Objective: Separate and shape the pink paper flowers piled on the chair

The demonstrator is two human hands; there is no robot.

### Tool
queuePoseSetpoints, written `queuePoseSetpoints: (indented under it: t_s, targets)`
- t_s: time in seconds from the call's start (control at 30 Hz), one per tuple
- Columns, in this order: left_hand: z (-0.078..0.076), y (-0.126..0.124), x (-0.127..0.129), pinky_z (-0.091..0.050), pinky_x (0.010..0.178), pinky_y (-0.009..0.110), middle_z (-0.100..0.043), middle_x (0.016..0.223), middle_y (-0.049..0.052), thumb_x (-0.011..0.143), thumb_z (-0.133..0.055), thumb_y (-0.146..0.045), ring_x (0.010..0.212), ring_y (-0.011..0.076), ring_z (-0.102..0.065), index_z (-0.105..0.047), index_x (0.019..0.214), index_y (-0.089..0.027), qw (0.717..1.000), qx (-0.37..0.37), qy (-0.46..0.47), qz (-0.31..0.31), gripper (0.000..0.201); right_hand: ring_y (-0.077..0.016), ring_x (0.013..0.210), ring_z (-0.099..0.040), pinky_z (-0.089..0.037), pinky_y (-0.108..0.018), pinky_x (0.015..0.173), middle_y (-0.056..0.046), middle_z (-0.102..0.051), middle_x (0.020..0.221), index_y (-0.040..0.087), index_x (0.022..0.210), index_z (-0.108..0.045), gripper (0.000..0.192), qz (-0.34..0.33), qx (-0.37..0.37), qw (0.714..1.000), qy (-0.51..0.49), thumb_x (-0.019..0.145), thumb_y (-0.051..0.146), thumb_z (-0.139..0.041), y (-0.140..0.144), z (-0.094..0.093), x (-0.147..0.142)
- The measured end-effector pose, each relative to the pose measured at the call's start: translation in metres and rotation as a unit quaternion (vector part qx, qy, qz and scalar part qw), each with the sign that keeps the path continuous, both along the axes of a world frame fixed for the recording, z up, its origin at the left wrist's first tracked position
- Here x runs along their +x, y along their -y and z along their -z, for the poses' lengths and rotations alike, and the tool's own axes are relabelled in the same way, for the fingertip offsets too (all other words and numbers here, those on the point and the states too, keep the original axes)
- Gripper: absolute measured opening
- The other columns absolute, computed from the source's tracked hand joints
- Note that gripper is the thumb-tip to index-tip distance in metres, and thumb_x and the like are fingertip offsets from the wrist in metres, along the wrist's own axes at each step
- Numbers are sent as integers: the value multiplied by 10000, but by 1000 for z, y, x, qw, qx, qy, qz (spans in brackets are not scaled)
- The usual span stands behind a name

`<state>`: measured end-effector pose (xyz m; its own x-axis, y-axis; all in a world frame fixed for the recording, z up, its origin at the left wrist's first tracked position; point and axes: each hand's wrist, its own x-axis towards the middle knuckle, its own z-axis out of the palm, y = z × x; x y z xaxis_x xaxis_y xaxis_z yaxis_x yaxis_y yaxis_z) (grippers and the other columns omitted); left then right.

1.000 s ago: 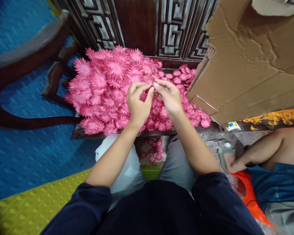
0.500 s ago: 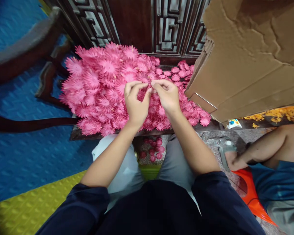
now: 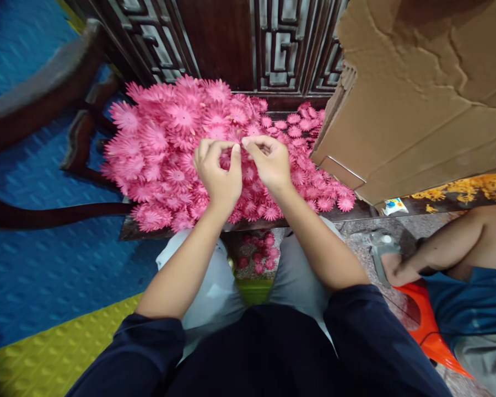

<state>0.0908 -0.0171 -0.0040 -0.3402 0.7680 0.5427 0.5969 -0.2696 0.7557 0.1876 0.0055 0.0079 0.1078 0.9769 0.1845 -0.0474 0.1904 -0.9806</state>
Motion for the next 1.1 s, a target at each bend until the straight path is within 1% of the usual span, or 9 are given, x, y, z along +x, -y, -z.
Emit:
queuePoseSetpoints:
  t_s: [0.13,0.3,0.4,0.5,0.63,0.77,0.87,0.93,1.1]
  targets:
    - [4,-6,-1,-405,753,272,-524,755,-5,808,-576,-246,752,126,-511,-556,710,-203,997,22,56,53,109,-106,691,-597,-507,-275,701,17,-657,708,217,679,-652,160,14,2,1000,7,683,374,-686,1,1,-1]
    - [2,-6,0,-386,605,222,-482,671,-27,784,-582,-159,631,86,-454,-537,655,-201,986,33,153,63,142,-98,676,-597,-514,-278,730,23,-658,707,220,718,-642,158,-12,-39,999,-34,700,376,-660,-2,6,-1]
    - [1,-6,1,-381,583,209,-457,622,-44,770,-577,-106,591,76,-428,-490,622,-194,972,13,218,86,193,-94,679,-606,-515,-264,719,26,-668,727,225,768,-634,181,-46,-96,991,-83,697,390,-654,-2,11,2]
    - [0,-9,2,-400,592,193,-478,600,-49,773,-552,-68,582,68,-446,-473,609,-191,952,-9,277,128,220,-89,686,-614,-507,-242,688,26,-681,764,226,818,-624,213,-77,-149,977,-134,683,387,-664,-3,15,8]
    - [-2,-13,1,-441,631,198,-515,590,-45,793,-548,-80,603,70,-509,-459,586,-186,927,-38,332,173,249,-98,738,-623,-508,-252,709,13,-694,828,219,844,-602,252,-121,-172,967,-144,705,426,-638,-6,17,16]
    - [-5,-16,-2,-446,618,186,-534,571,-51,780,-549,-53,589,60,-520,-463,559,-181,915,-66,354,180,270,-105,744,-621,-513,-258,694,2,-699,844,222,820,-585,260,-146,-180,963,-136,724,463,-607,-6,17,16]
    - [-5,-16,-3,-449,638,176,-556,586,-56,751,-570,-23,603,52,-526,-500,554,-181,914,-54,357,183,263,-93,706,-612,-511,-246,679,14,-691,830,226,809,-581,252,-142,-170,964,-150,709,452,-627,-5,16,14]
    - [-4,-16,-3,-461,658,179,-588,614,-55,748,-588,-37,619,53,-542,-535,572,-185,915,-52,353,186,236,-82,671,-599,-507,-238,675,22,-677,810,225,810,-582,255,-124,-142,972,-143,703,449,-638,-5,16,14]
    - [0,-12,1,-481,675,211,-646,702,-36,745,-656,-144,653,72,-569,-621,685,-208,923,-47,324,204,94,-71,621,-558,-493,-235,653,31,-628,752,230,795,-611,296,-40,-62,993,-88,680,499,-654,-5,13,14]
